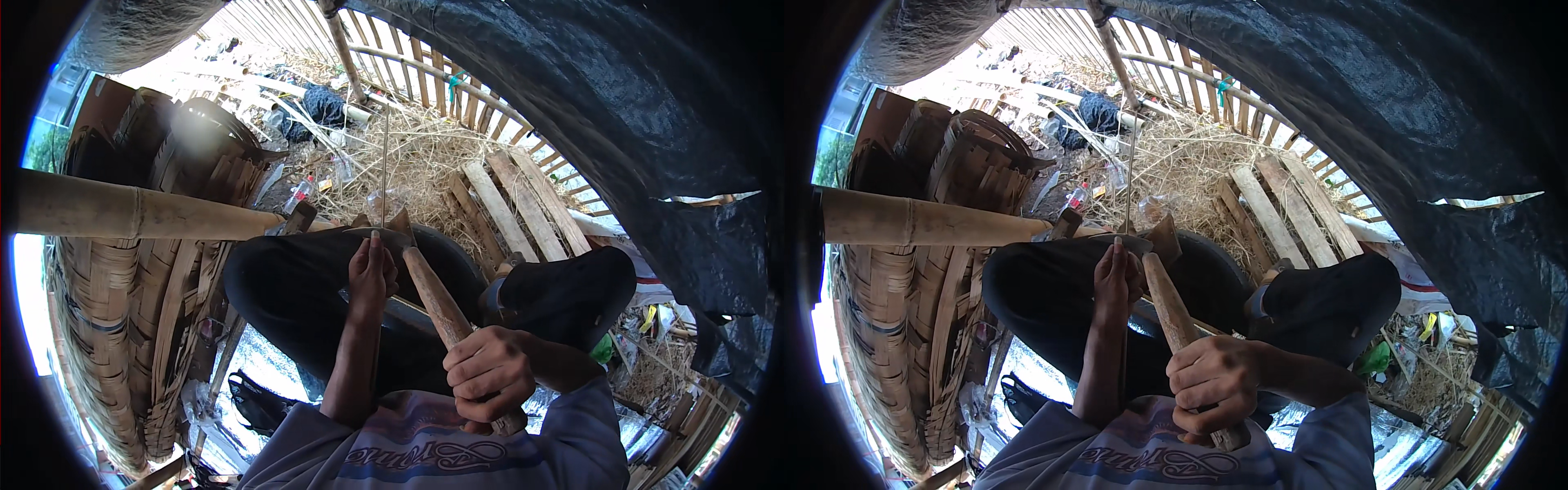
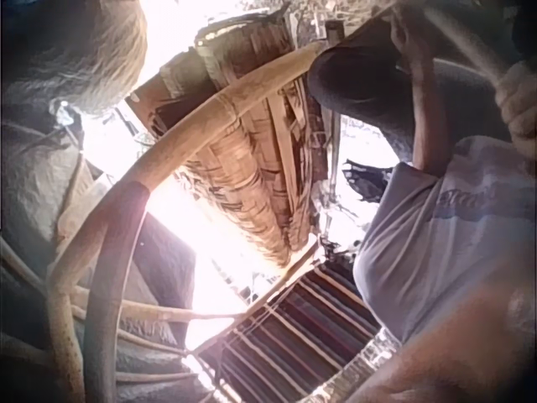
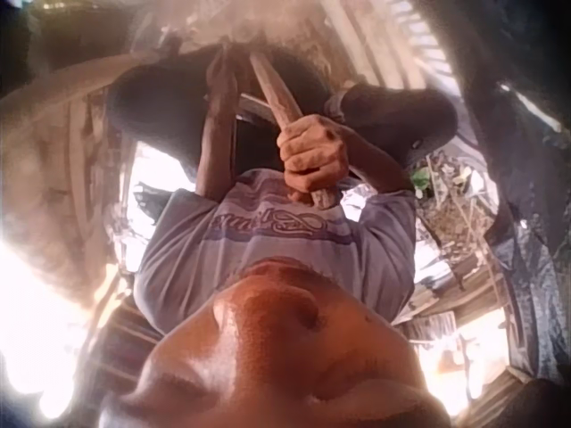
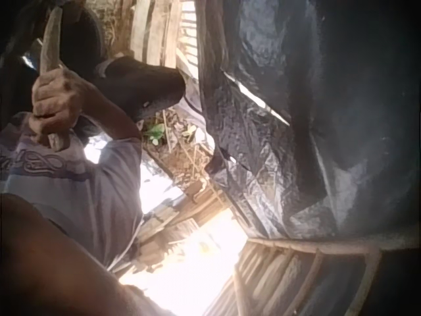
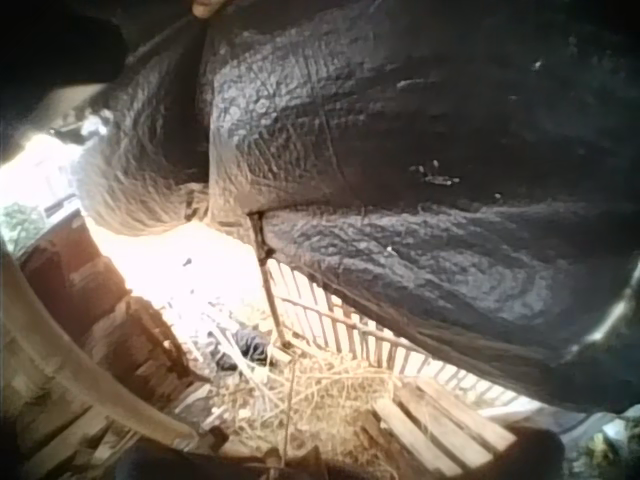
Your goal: The person holds a thin bamboo strip and shaves it along its length using a curved knife.
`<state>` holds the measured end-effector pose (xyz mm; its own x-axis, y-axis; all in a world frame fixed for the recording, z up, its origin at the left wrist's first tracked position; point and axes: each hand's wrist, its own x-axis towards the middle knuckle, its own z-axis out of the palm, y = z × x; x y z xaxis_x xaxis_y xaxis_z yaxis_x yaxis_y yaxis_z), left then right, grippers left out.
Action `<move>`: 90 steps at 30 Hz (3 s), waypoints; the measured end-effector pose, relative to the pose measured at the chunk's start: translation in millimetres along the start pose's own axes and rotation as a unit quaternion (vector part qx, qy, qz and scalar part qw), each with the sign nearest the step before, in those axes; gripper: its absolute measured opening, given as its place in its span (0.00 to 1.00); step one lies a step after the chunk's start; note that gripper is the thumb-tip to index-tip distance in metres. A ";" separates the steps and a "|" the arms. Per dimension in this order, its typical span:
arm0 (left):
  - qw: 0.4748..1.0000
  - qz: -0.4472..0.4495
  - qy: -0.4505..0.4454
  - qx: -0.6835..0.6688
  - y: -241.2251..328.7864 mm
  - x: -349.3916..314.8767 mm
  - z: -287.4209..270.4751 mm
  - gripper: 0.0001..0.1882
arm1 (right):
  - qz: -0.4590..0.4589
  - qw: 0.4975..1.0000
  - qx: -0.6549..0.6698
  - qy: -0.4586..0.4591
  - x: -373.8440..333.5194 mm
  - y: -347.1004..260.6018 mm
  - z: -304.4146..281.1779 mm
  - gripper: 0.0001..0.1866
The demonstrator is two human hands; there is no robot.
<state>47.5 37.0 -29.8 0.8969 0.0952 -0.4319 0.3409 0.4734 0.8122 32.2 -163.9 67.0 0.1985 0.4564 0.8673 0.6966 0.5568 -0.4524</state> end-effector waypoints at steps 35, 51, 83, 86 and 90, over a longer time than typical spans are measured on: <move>0.995 -0.075 0.061 -0.017 20.7 2.5 1.7 0.15 | -0.058 0.969 -0.124 -0.208 -41.5 26.5 22.9 0.12; 0.992 -0.048 0.117 0.029 17.1 9.3 -2.4 0.16 | 0.500 0.735 0.409 0.206 -99.7 -47.1 56.4 0.22; 0.987 -0.024 0.026 0.157 -72.5 -1.2 -7.0 0.15 | 0.655 0.463 0.285 0.525 -69.8 -5.8 83.9 0.21; 0.991 -0.081 0.030 0.103 -56.4 -2.2 -2.1 0.15 | 0.657 0.461 0.326 0.499 -62.5 -23.8 91.8 0.25; 0.991 -0.056 0.013 0.118 -68.2 -3.1 -3.1 0.15 | 0.659 0.464 0.307 0.506 -67.5 -13.0 85.9 0.23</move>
<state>20.6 7.1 -85.1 0.8429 0.0780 -0.5325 0.4974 0.2649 0.8261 -49.5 -142.3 -3.5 0.6113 0.2951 -0.7343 -0.7563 0.4912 -0.4322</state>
